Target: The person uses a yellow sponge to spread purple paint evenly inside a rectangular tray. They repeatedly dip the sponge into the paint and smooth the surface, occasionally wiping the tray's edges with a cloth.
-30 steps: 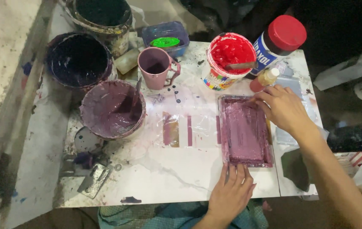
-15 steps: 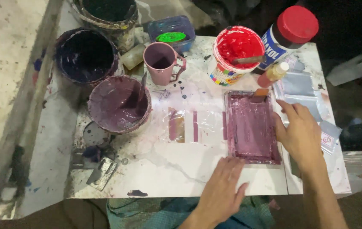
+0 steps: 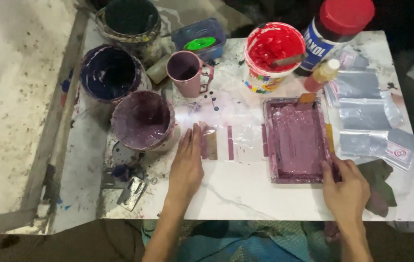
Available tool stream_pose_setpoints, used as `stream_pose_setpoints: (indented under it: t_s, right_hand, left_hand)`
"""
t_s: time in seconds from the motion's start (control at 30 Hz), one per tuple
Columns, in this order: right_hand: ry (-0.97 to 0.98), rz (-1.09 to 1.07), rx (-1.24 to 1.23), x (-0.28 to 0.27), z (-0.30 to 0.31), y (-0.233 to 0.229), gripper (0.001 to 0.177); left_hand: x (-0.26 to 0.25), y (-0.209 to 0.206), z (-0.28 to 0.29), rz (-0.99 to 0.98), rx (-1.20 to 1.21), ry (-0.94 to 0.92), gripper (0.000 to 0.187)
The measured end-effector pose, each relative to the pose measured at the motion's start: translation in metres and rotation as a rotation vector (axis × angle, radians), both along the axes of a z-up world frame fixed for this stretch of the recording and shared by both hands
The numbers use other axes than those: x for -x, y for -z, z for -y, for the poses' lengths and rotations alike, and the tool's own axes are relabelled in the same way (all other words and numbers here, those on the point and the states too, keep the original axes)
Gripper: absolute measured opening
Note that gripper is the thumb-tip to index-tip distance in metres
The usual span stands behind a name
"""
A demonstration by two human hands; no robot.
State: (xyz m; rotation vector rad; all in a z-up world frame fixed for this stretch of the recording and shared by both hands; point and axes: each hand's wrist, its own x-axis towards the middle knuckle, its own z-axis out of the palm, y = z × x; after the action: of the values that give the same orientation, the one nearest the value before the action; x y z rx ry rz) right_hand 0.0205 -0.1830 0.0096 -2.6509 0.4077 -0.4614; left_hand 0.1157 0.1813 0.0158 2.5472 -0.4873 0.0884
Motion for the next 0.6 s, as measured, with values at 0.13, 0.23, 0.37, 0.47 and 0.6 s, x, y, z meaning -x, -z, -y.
stream_pose_setpoints:
  t_s: [0.13,0.23,0.37,0.47,0.6]
  right_hand:
    - [0.003,0.06,-0.11,0.0,-0.003,-0.01,0.034]
    - [0.007,0.183,-0.277,0.001,0.001,-0.021,0.016]
    - [0.085,0.149,-0.373,0.025,0.003,-0.059,0.027]
    - [0.17,0.099,-0.335,0.05,0.017,-0.077,0.038]
    - [0.155,0.156,-0.032,0.091,0.059,-0.05,0.026]
  left_hand:
    - [0.0,-0.009,0.002,-0.049,-0.007,-0.023,0.06]
    - [-0.003,0.003,-0.002,-0.032,-0.097,-0.049,0.064]
    - [0.002,0.0,-0.004,0.004,-0.067,-0.03,0.067]
    - [0.006,-0.004,-0.006,0.033,0.006,-0.009,0.079]
    - [0.021,-0.01,-0.009,0.037,0.001,-0.052,0.09]
